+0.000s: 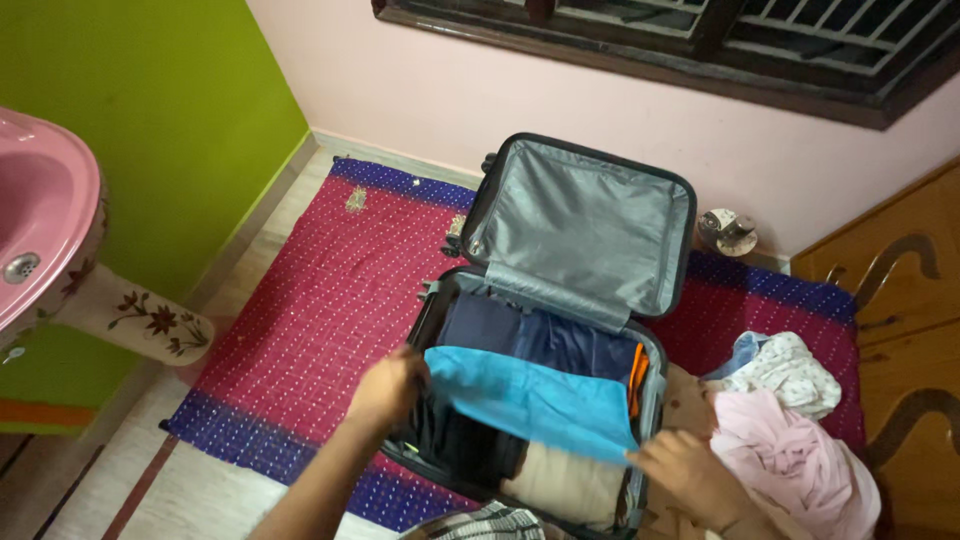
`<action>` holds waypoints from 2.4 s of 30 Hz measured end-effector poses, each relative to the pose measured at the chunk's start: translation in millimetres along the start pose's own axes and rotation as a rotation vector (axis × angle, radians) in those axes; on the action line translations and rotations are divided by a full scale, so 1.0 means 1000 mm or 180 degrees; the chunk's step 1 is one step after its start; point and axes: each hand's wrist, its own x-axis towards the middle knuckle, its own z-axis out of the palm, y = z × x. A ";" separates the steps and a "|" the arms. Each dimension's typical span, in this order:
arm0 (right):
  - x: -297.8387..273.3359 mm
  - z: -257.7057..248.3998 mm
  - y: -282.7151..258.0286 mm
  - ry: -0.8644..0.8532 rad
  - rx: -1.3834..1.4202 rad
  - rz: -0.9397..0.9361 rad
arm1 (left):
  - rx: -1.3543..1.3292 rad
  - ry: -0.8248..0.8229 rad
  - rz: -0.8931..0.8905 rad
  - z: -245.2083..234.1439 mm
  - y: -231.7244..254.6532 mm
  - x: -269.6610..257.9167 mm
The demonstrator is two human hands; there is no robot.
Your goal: The person packs a suitcase by placing clothes inside, folding them to fit, and arranging them in layers.
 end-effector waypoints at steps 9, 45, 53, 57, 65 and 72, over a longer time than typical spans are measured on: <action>-0.028 0.055 -0.061 -0.0442 0.0708 0.1132 | 0.0559 -0.0822 -0.0012 0.071 -0.052 -0.079; 0.057 0.104 0.070 0.0257 0.1922 0.3328 | 0.1252 -0.1567 0.2665 0.273 0.227 -0.053; 0.043 0.091 0.066 0.0369 0.2284 0.3270 | 0.1091 -0.1389 0.2294 0.272 0.228 -0.061; 0.035 0.098 0.070 0.0576 0.2535 0.3371 | 0.0934 -0.1241 0.2341 0.277 0.222 -0.063; 0.032 0.078 0.070 0.0481 0.1872 0.3158 | 0.0929 -0.1824 0.2104 0.227 0.232 -0.057; 0.047 0.071 0.060 0.0476 0.3387 0.4020 | -0.0886 -0.1141 0.0426 0.186 0.226 -0.064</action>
